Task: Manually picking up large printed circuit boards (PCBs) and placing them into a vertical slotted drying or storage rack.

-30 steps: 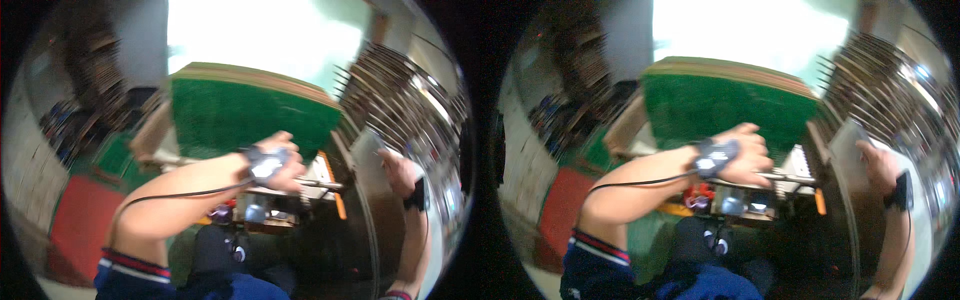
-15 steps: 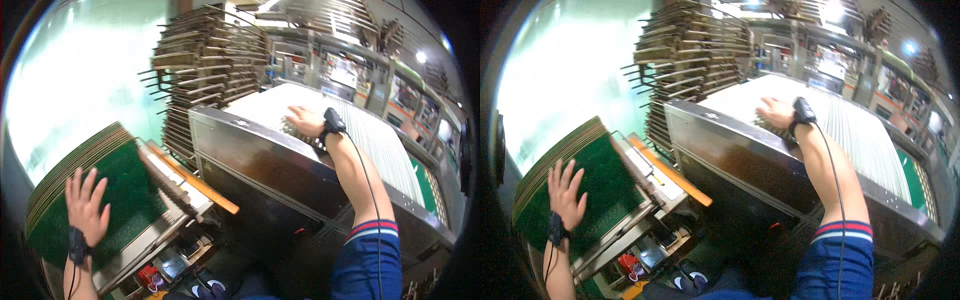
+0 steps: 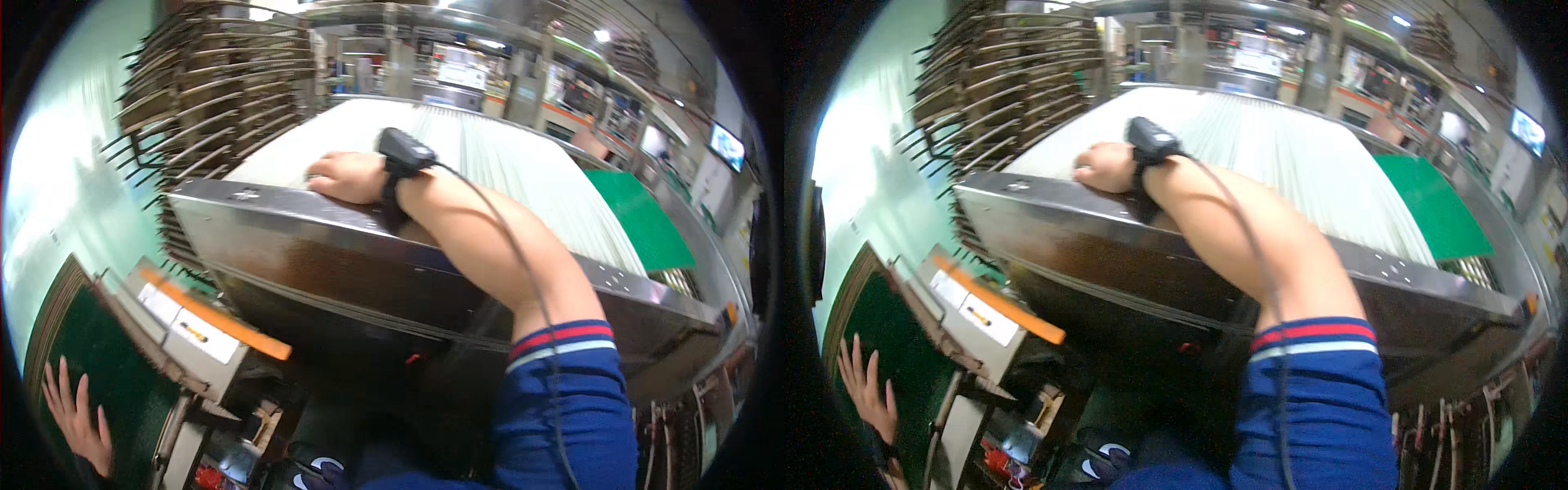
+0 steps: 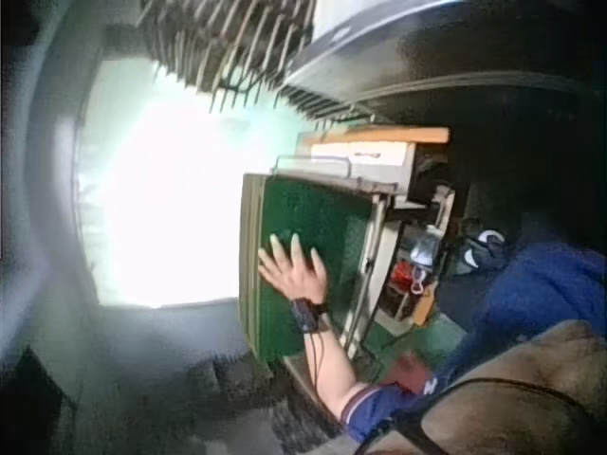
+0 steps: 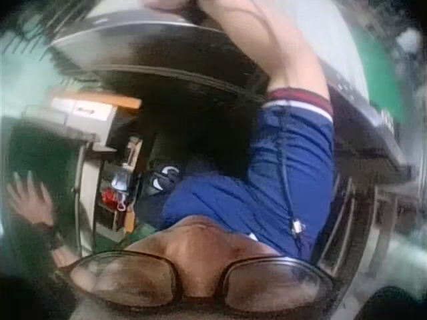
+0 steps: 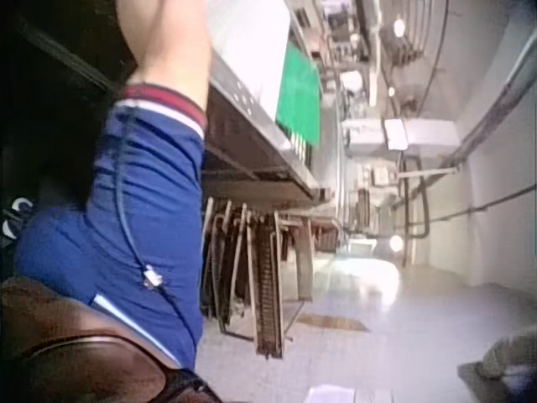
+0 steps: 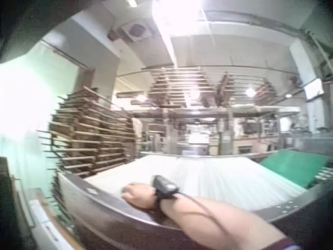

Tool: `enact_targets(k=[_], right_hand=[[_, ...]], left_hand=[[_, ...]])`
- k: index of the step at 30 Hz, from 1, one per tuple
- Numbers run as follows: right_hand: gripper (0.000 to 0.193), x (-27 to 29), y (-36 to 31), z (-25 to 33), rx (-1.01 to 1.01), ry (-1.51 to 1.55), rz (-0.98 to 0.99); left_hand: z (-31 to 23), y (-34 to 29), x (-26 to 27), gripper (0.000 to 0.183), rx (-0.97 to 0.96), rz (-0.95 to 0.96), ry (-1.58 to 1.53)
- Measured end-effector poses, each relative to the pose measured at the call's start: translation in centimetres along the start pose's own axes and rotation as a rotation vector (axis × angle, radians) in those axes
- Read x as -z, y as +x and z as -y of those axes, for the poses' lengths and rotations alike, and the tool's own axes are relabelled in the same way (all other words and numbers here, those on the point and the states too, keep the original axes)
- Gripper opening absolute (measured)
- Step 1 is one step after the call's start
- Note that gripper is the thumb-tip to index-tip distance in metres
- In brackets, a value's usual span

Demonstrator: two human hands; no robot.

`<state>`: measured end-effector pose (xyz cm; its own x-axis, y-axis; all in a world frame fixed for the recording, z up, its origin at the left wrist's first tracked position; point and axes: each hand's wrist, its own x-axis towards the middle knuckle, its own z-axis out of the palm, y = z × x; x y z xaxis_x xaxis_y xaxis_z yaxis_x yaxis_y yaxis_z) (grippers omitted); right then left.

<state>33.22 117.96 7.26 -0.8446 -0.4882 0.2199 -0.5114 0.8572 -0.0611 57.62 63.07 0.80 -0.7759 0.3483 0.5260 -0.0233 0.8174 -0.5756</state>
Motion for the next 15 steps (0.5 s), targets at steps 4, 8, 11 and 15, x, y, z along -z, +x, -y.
enact_targets(k=[4,8,11,15], right_hand=[[0.040,0.0,0.3,0.0,-0.031,-0.040,-0.003],[0.036,0.0,-0.1,-1.0,-0.002,-0.069,-0.049],[0.034,-1.0,0.5,-1.3,0.027,-0.084,-0.111],[0.026,-1.9,3.0,-0.5,0.080,-0.300,-0.004]], left_hand=[[-0.5,0.2,-0.7,0.055,-0.091,-0.058,0.011],[-0.6,0.5,-1.8,0.058,-0.101,-0.011,-0.016],[-2.0,0.0,-1.5,0.053,-0.071,0.099,-0.190],[-3.4,-1.0,1.6,0.054,0.036,0.168,-0.288]])
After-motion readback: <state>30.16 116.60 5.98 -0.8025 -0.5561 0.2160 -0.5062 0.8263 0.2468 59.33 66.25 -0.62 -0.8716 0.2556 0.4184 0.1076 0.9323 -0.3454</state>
